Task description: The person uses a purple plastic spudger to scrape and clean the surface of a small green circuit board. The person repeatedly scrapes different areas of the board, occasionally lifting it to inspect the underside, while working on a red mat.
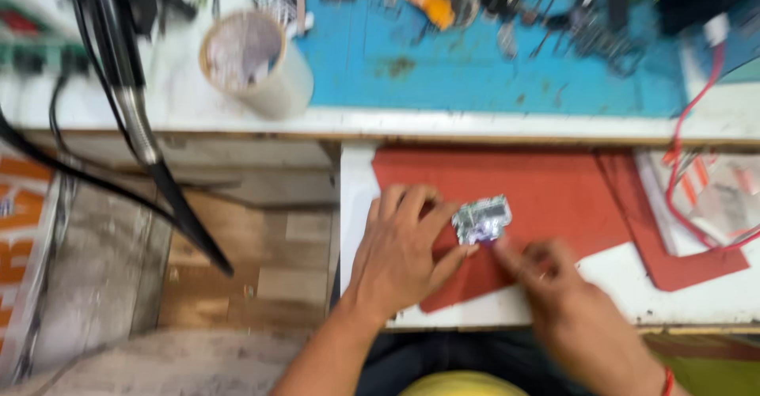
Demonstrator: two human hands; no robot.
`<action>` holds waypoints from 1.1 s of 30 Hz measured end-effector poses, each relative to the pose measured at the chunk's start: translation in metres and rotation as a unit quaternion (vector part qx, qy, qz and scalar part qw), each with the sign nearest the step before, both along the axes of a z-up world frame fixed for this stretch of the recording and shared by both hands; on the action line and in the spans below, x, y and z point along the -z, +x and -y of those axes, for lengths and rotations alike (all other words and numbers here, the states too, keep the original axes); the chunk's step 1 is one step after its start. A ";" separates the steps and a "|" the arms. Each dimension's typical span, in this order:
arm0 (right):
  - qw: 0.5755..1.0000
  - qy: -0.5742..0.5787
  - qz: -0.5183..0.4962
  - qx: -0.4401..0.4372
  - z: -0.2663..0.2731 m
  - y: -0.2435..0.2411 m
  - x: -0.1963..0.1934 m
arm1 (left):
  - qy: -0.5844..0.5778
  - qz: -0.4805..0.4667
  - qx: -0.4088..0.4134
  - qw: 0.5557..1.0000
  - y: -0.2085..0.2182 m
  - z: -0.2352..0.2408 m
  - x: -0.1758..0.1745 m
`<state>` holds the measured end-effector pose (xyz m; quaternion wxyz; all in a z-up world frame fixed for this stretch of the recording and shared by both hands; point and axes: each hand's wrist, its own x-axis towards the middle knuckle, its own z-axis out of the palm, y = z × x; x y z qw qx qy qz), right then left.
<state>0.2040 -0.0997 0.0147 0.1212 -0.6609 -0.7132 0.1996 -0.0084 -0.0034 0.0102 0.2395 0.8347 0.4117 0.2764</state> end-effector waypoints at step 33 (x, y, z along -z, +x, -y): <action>0.997 0.047 -0.067 -0.014 0.001 0.001 -0.002 | -0.059 -0.018 -0.048 0.997 0.007 0.002 -0.009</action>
